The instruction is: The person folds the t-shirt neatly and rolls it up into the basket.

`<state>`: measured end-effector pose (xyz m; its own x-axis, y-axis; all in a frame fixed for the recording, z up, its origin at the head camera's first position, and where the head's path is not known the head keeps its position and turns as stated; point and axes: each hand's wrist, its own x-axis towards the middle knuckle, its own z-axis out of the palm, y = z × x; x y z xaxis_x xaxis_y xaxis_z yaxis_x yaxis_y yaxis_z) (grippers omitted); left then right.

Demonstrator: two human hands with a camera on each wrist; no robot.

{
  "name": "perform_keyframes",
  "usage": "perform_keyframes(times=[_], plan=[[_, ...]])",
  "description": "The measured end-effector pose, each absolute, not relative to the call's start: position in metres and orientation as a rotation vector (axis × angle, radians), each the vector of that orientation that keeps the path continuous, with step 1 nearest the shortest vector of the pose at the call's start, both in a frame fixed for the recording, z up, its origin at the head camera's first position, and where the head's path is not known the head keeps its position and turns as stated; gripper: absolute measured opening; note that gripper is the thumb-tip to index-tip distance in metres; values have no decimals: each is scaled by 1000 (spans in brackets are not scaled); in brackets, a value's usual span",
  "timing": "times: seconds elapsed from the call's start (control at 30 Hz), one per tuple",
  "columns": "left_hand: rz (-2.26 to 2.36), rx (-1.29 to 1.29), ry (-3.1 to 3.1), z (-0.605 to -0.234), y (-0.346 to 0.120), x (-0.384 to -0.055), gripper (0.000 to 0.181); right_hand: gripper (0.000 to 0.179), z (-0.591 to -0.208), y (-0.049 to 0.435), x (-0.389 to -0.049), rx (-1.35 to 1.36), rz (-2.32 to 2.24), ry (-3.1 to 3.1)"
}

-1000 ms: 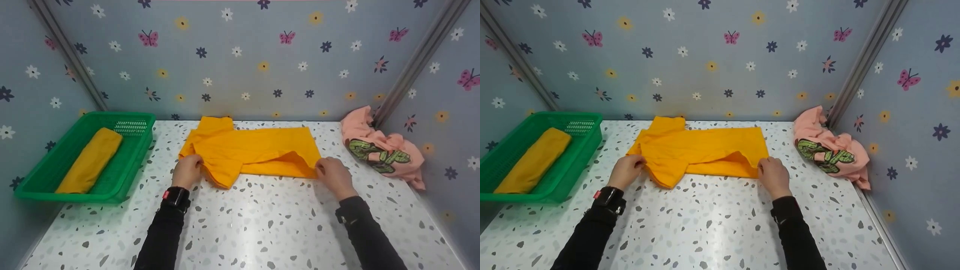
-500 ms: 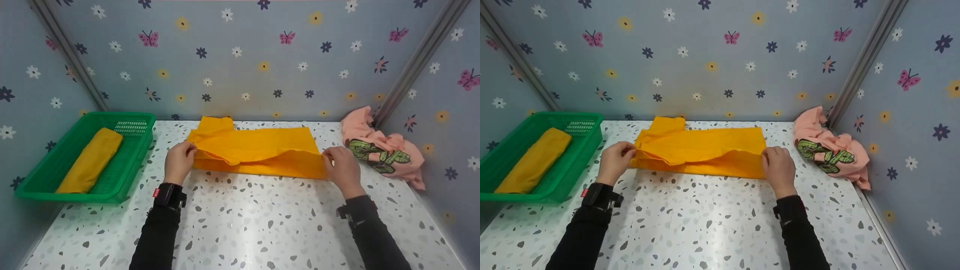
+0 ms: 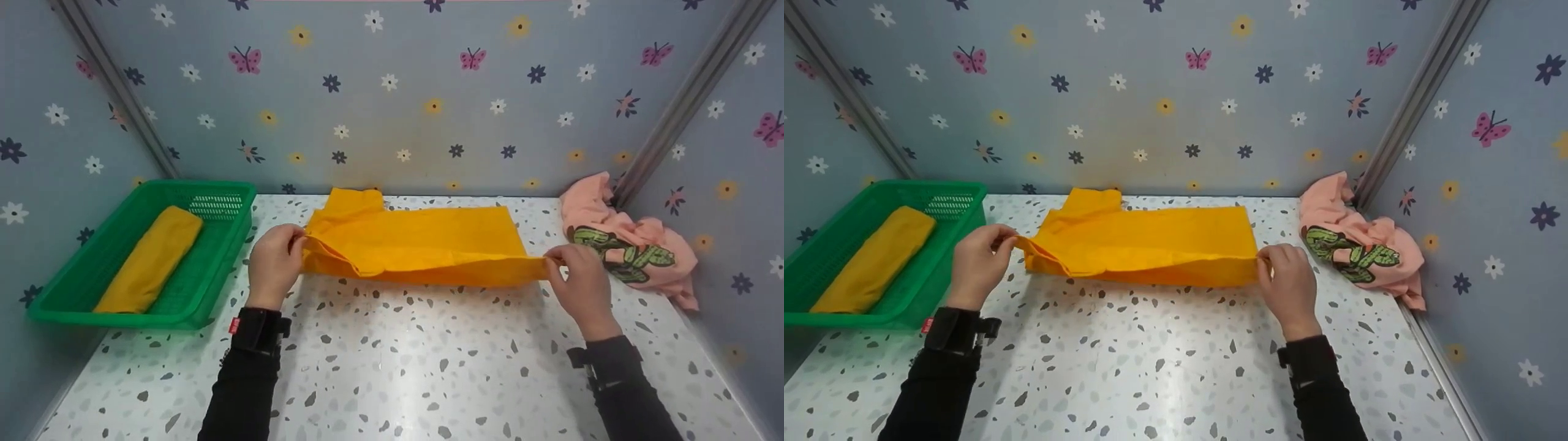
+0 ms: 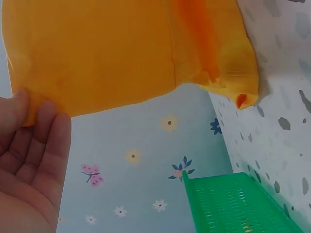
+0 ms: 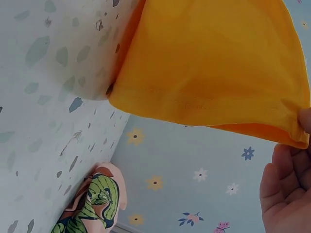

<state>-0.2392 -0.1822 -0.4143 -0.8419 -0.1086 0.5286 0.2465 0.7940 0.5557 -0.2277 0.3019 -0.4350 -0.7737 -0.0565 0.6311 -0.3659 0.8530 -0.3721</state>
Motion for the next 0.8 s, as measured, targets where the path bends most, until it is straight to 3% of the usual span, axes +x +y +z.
perform_keyframes(times=[0.8], plan=[[-690,-368,-2075,-375,-183,-199,4,8,-429,311,-214,544,668,-2185]])
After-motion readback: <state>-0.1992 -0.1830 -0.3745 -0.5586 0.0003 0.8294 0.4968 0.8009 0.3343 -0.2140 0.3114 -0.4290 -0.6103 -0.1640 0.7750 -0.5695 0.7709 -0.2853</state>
